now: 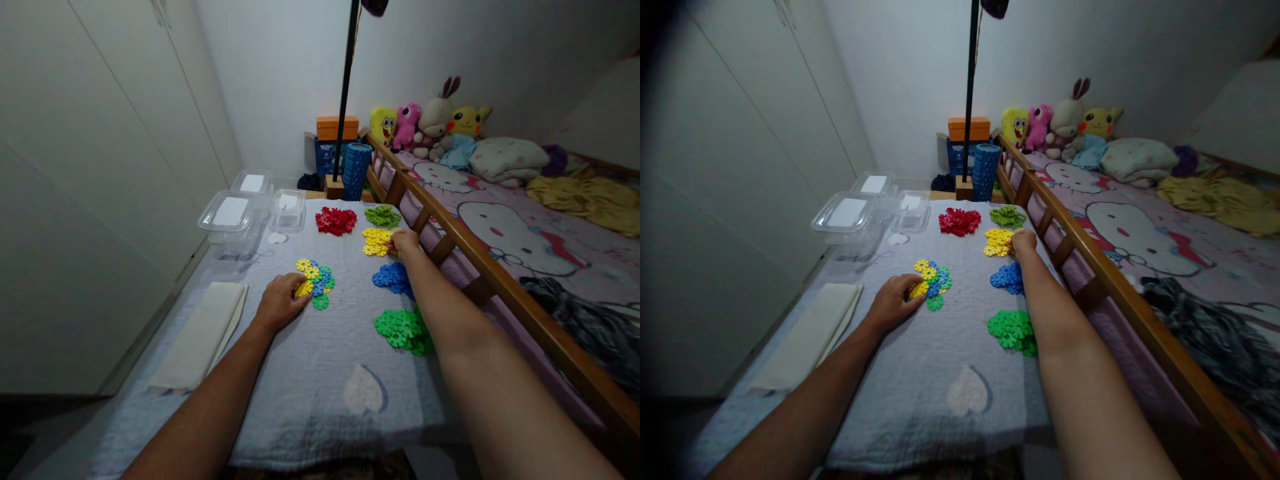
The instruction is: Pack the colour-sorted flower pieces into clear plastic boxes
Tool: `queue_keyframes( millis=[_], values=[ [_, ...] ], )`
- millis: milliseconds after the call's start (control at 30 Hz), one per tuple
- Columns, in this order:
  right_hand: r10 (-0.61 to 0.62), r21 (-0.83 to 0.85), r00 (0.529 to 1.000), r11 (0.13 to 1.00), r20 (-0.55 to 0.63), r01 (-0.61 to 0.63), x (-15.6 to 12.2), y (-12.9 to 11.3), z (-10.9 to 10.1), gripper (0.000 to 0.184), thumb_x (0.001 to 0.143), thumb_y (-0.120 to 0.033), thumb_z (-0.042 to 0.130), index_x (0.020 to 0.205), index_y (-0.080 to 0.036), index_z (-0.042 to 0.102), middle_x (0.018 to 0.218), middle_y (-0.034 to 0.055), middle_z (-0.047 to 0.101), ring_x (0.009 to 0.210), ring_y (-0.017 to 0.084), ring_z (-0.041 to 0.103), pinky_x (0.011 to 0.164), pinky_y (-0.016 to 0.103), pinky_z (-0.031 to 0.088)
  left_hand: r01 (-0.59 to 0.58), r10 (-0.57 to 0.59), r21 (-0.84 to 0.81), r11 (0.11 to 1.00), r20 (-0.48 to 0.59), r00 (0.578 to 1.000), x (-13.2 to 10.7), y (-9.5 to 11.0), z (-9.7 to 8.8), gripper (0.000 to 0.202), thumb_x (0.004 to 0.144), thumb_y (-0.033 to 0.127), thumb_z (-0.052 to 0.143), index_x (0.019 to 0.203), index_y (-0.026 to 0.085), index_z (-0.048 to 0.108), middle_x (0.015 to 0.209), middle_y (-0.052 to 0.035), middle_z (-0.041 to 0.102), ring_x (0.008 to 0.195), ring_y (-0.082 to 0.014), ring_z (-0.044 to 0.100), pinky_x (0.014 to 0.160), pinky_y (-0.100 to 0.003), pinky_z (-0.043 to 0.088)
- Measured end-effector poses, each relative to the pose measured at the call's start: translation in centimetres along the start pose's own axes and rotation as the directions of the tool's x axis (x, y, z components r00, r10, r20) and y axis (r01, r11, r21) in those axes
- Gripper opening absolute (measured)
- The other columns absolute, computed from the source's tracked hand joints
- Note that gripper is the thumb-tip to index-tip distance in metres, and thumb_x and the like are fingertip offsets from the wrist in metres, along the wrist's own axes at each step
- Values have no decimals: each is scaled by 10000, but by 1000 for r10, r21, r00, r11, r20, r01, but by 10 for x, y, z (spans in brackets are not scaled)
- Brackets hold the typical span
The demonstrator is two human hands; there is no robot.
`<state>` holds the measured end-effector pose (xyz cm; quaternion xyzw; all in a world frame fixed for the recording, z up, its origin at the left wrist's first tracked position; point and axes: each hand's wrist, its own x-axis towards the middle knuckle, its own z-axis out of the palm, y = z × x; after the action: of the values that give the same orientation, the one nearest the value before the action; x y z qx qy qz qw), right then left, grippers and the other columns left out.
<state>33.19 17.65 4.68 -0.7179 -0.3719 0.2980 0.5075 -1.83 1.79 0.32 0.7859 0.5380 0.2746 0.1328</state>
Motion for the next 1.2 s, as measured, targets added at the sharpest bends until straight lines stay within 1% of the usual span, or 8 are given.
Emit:
queue_keyframes(
  millis=[133, 333, 533, 667, 800, 967, 1067, 1200],
  values=[
    [67, 16, 996, 998, -60, -66, -2, 0, 0, 248, 709, 0, 668, 672, -199, 523, 500, -54, 514, 457, 113, 547, 478, 210, 451, -5, 5, -9, 1000, -1, 1000, 0, -1, 0, 349, 851, 379, 713, 1160, 218, 683, 1184, -80, 748, 1026, -285, 651, 923, -433, 493],
    [22, 45, 997, 999, -67, -19, -15, -15, -7, 205, 722, -21, 625, 752, -202, 533, 587, -57, 539, 519, 108, 570, 483, 189, 455, -14, 14, -21, 1000, -6, 1000, -1, -3, 2, 351, 850, 370, 712, 1166, 221, 681, 1199, -80, 748, 1031, -284, 651, 926, -431, 495],
    [-96, 79, 992, 993, 77, 90, -63, -35, 1, 130, 734, -108, 605, 834, -191, 594, 714, -45, 603, 575, 102, 600, 506, 185, 457, -18, 18, -22, 1000, -2, 1000, -1, -3, 1, 360, 840, 361, 710, 1178, 240, 684, 1195, -72, 747, 1036, -279, 657, 934, -428, 501],
    [-224, 52, 912, 974, 342, 220, -112, -27, 21, 80, 754, -190, 595, 830, -195, 620, 728, -29, 628, 653, 132, 624, 590, 228, 483, -3, 3, -32, 999, -6, 1000, -2, -4, 2, 405, 830, 361, 716, 1212, 235, 675, 1218, -81, 740, 1061, -291, 655, 958, -446, 505],
    [-357, -123, 797, 875, 488, 467, -155, -1, 44, 75, 783, -190, 593, 817, -200, 658, 810, 10, 693, 790, 179, 638, 783, 313, 514, 9, -9, -49, 999, -15, 1000, -2, -6, 3, 450, 814, 358, 738, 1241, 238, 662, 1240, -83, 730, 1097, -295, 650, 984, -447, 503],
    [-442, -290, 705, 692, 554, 661, -185, 24, 65, 358, 850, -175, 618, 1198, -177, 702, 1273, 122, 711, 1194, 258, 593, 1077, 404, 415, 9, -10, -45, 999, -12, 1000, -4, -6, 3, 468, 809, 353, 749, 1249, 223, 659, 1247, -95, 728, 1102, -300, 645, 987, -453, 502],
    [-455, -323, 672, 630, 584, 706, -192, 29, 73, 461, 925, -221, 587, 1384, -219, 630, 1468, 98, 619, 1311, 281, 502, 1123, 432, 365, 5, -5, -15, 1000, -1, 1000, -4, -5, 2, 455, 816, 365, 745, 1246, 238, 666, 1212, -83, 741, 1066, -297, 645, 957, -448, 503],
    [-459, -335, 629, 570, 628, 750, -195, 32, 83, 458, 981, -236, 536, 1431, -294, 603, 1534, 48, 578, 1347, 292, 448, 1134, 461, 334, -2, 1, 15, 1000, 31, 1000, -4, -2, 1, 438, 827, 346, 726, 1251, 250, 671, 1191, -71, 750, 1036, -293, 640, 920, -441, 495]
  ],
)
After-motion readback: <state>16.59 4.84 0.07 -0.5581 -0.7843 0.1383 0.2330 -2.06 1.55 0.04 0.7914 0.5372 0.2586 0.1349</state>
